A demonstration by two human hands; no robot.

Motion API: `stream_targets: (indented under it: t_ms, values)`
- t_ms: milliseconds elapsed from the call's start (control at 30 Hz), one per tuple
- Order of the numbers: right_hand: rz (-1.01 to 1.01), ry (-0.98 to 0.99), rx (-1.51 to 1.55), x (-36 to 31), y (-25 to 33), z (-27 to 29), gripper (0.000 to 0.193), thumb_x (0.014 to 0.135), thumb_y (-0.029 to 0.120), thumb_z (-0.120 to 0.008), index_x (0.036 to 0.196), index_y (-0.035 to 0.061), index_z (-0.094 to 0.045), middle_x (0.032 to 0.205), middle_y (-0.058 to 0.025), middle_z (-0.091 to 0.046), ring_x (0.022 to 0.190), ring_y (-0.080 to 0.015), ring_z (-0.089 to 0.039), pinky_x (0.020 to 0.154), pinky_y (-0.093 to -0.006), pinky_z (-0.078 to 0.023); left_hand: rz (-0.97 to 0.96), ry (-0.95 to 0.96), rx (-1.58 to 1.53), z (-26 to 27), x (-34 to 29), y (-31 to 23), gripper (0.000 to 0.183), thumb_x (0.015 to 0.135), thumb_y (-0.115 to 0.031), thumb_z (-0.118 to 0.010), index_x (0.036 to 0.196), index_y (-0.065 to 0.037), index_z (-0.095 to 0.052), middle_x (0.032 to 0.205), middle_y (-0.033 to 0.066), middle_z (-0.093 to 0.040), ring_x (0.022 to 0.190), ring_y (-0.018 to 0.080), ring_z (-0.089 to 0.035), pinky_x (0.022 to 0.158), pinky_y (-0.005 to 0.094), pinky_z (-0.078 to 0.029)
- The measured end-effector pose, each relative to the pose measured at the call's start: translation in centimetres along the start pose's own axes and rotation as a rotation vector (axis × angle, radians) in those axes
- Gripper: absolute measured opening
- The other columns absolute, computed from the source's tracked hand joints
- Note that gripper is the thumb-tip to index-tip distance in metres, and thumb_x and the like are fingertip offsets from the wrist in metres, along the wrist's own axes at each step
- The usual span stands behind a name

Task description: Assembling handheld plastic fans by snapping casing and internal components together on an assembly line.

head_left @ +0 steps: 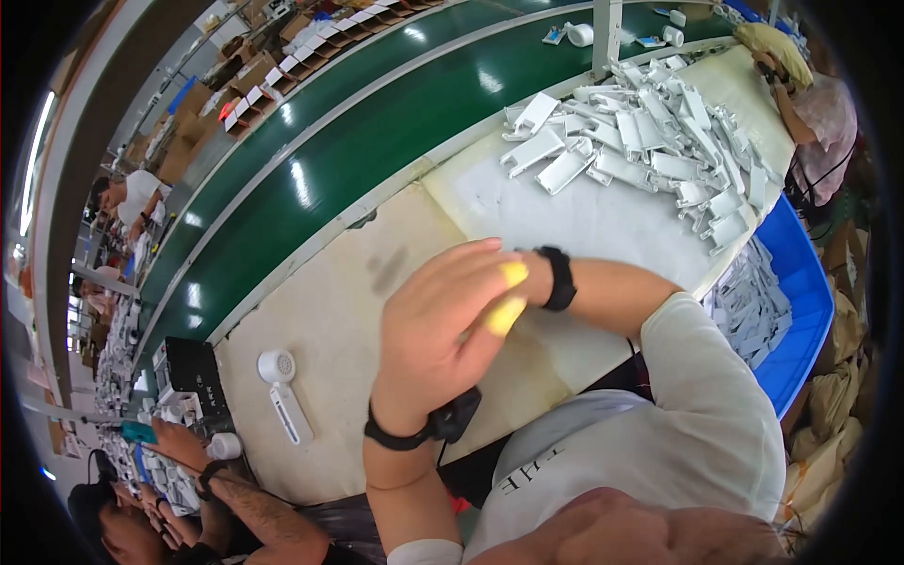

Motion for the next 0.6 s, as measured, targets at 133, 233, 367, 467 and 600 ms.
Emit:
stream_targets:
  t_ms: [133,233,367,467,600]
  values:
    - [-0.68,0.448,-0.576,-0.8,-6.7,6.2,0.022,0.074,0.022,-0.062,0.092,0.0092,-0.063,0.088,-0.0095,-0.063,0.083,-0.0314,-0.06,0.071,-0.0394,-0.047,0.294,-0.006,0.024,-3.8,-1.6,8.0,0.033,0.074,-0.006,-0.064,0.106,-0.003,-0.057,0.097,0.0164,-0.063,0.093,0.0353,-0.059,0.084,0.0355,-0.047]
    - [-0.773,0.281,-0.915,-2.5,-11.6,14.0,0.024,0.076,0.024,-0.059,0.094,0.0087,-0.064,0.089,-0.0135,-0.063,0.084,-0.0312,-0.06,0.073,-0.0414,-0.048,0.593,-0.033,0.026,-6.8,-4.1,14.6,0.035,0.074,-0.006,-0.062,0.108,-0.002,-0.056,0.104,0.0168,-0.06,0.101,0.0349,-0.055,0.088,0.0354,-0.045]
    - [-0.989,0.237,-1.185,-4.2,-18.9,24.3,0.024,0.072,0.023,-0.06,0.093,0.0116,-0.066,0.094,-0.0123,-0.061,0.092,-0.0302,-0.058,0.08,-0.0401,-0.049,0.488,0.015,0.226,-9.5,-4.4,16.4,0.035,0.074,-0.006,-0.061,0.109,-0.002,-0.055,0.114,0.015,-0.055,0.115,0.0354,-0.046,0.095,0.0398,-0.039]
    - [-1.006,0.149,-1.415,-4.3,-24.0,31.2,0.027,0.077,0.025,-0.054,0.097,0.0104,-0.064,0.106,-0.0142,-0.057,0.107,-0.0342,-0.051,0.087,-0.0445,-0.046,0.496,0.023,0.193,-9.5,-4.6,17.5,0.035,0.073,-0.005,-0.061,0.107,-0.002,-0.055,0.115,0.0128,-0.055,0.118,0.0358,-0.044,0.097,0.0415,-0.036]
    - [-1.16,-0.146,-1.477,-7.3,-29.1,36.9,0.039,0.077,0.02,-0.05,0.113,0.0058,-0.055,0.126,-0.0156,-0.047,0.121,-0.0331,-0.04,0.094,-0.044,-0.041,0.527,0.002,0.152,-8.7,-4.6,18.7,0.032,0.07,-0.004,-0.062,0.102,-0.004,-0.057,0.113,0.0101,-0.056,0.116,0.0344,-0.045,0.096,0.0409,-0.037]
Point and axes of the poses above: each hand's wrist, its own x-axis towards the middle knuckle, its own z-axis out of the back of the hand, y = z × x, the point moved 6 cm from there along x, towards the middle knuckle
